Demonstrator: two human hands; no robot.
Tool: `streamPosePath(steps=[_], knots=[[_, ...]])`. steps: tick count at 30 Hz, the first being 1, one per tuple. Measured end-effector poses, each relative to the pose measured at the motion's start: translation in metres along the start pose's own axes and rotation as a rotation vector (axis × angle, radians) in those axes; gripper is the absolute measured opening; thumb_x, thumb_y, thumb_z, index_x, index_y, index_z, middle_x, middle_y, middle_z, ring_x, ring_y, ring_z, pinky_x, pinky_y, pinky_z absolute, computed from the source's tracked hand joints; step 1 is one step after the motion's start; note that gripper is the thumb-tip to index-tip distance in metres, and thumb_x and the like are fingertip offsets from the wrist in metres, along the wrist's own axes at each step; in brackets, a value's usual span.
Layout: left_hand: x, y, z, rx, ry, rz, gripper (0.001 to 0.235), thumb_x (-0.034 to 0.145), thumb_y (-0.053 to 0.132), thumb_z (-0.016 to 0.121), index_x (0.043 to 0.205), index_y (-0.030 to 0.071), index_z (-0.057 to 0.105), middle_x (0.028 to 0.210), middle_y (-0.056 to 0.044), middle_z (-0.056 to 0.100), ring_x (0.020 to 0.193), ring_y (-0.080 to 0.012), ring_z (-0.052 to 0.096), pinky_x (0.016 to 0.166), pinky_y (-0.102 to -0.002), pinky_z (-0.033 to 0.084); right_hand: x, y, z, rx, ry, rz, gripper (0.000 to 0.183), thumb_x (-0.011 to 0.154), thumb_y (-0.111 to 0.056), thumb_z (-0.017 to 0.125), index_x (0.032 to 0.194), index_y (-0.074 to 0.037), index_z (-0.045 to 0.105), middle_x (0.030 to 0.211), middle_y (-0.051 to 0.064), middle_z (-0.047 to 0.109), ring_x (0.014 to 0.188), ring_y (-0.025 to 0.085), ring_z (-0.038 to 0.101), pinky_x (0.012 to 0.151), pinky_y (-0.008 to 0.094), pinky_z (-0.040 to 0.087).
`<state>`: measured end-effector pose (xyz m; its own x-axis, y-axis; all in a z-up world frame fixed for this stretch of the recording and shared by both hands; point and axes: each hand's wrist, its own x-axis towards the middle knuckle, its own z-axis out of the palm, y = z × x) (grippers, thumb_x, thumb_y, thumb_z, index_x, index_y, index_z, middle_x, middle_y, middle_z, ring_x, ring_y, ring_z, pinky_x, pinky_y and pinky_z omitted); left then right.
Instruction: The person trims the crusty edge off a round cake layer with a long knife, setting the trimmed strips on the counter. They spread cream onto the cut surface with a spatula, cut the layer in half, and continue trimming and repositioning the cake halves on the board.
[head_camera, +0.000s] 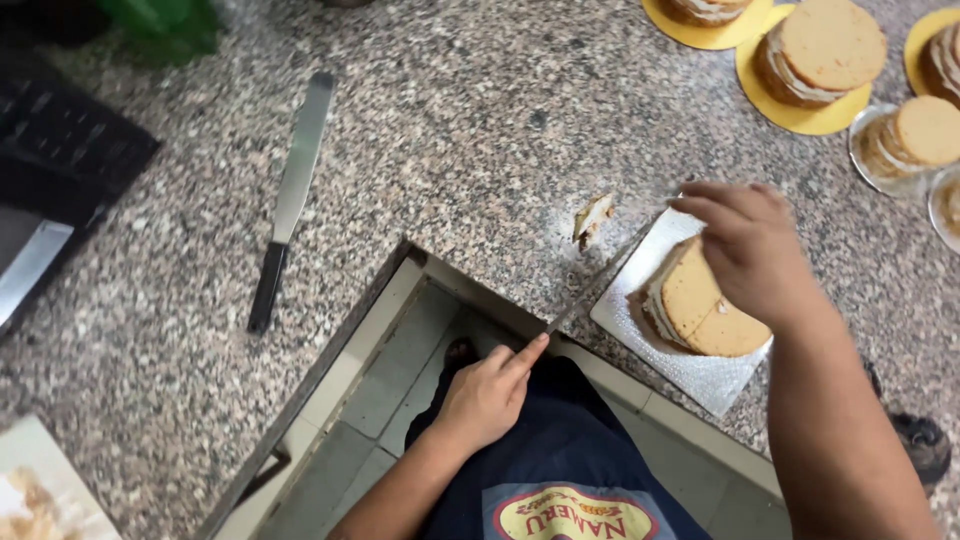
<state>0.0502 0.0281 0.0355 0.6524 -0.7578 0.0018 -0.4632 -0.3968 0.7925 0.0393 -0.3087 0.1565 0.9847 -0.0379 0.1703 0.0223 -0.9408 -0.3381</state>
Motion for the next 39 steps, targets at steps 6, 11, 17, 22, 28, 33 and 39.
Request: streamPosePath(steps=[6, 11, 17, 22, 28, 33, 39], knots=[[0.012, -0.006, -0.023, -0.07, -0.024, 0.08, 0.055, 0.096, 0.012, 0.061, 0.15, 0.02, 0.052, 0.088, -0.012, 0.061, 0.07, -0.0351, 0.066, 0.063, -0.046, 0.054, -0.119, 0.049, -0.029, 0.207, 0.344, 0.312, 0.045, 0.096, 0.012, 0.054, 0.139, -0.003, 0.058, 0.146, 0.014, 0.06, 0.141, 0.028, 0.056, 0.12, 0.036, 0.043], [0.017, 0.006, -0.02, -0.114, -0.073, 0.076, 0.053, 0.097, 0.012, 0.061, 0.149, 0.02, 0.054, 0.088, -0.011, 0.063, 0.069, -0.0338, 0.065, 0.062, -0.045, 0.053, -0.214, 0.085, -0.038, 0.314, 0.614, 0.65, 0.053, 0.106, 0.002, 0.055, 0.157, -0.004, 0.048, 0.153, 0.015, 0.053, 0.142, 0.027, 0.054, 0.117, 0.036, 0.044], [0.008, 0.054, 0.023, -0.134, -0.045, 0.051, 0.053, 0.096, 0.011, 0.063, 0.148, 0.018, 0.055, 0.087, -0.011, 0.064, 0.069, -0.0326, 0.066, 0.062, -0.043, 0.053, -0.336, 0.157, 0.001, -0.492, 0.198, 0.815, 0.053, 0.094, -0.024, 0.071, 0.143, -0.005, 0.06, 0.145, 0.021, 0.059, 0.132, 0.04, 0.056, 0.107, 0.048, 0.046], [0.002, 0.101, 0.084, -0.156, -0.054, -0.005, 0.053, 0.096, 0.01, 0.064, 0.148, 0.017, 0.055, 0.087, -0.012, 0.063, 0.068, -0.0326, 0.065, 0.06, -0.043, 0.052, -0.41, 0.186, 0.038, -0.443, 0.116, 0.916, 0.029, 0.096, -0.03, 0.075, 0.121, -0.015, 0.076, 0.133, 0.007, 0.069, 0.119, 0.032, 0.063, 0.104, 0.042, 0.052], [-0.009, 0.143, 0.139, -0.12, -0.026, -0.039, 0.052, 0.096, 0.009, 0.063, 0.147, 0.014, 0.055, 0.083, -0.012, 0.061, 0.066, -0.0327, 0.064, 0.059, -0.043, 0.052, -0.376, 0.204, 0.018, -0.526, 0.126, 0.789, 0.015, 0.098, -0.028, 0.081, 0.095, -0.014, 0.077, 0.11, 0.005, 0.071, 0.106, 0.028, 0.063, 0.097, 0.039, 0.053], [-0.018, 0.158, 0.162, -0.111, 0.017, -0.074, 0.053, 0.095, 0.009, 0.064, 0.147, 0.014, 0.056, 0.08, -0.011, 0.059, 0.063, -0.0312, 0.063, 0.058, -0.042, 0.052, -0.3, 0.164, 0.04, -0.073, 0.192, 0.437, 0.032, 0.091, -0.017, 0.075, 0.12, -0.004, 0.069, 0.134, 0.018, 0.061, 0.125, 0.034, 0.057, 0.104, 0.045, 0.048], [-0.023, 0.158, 0.158, -0.058, -0.001, -0.045, 0.054, 0.094, 0.009, 0.065, 0.147, 0.016, 0.057, 0.081, -0.011, 0.06, 0.064, -0.0316, 0.064, 0.059, -0.042, 0.053, -0.248, 0.132, 0.096, 0.158, 0.36, 0.049, 0.054, 0.081, -0.007, 0.076, 0.132, -0.004, 0.058, 0.14, 0.022, 0.052, 0.131, 0.041, 0.051, 0.109, 0.052, 0.045]])
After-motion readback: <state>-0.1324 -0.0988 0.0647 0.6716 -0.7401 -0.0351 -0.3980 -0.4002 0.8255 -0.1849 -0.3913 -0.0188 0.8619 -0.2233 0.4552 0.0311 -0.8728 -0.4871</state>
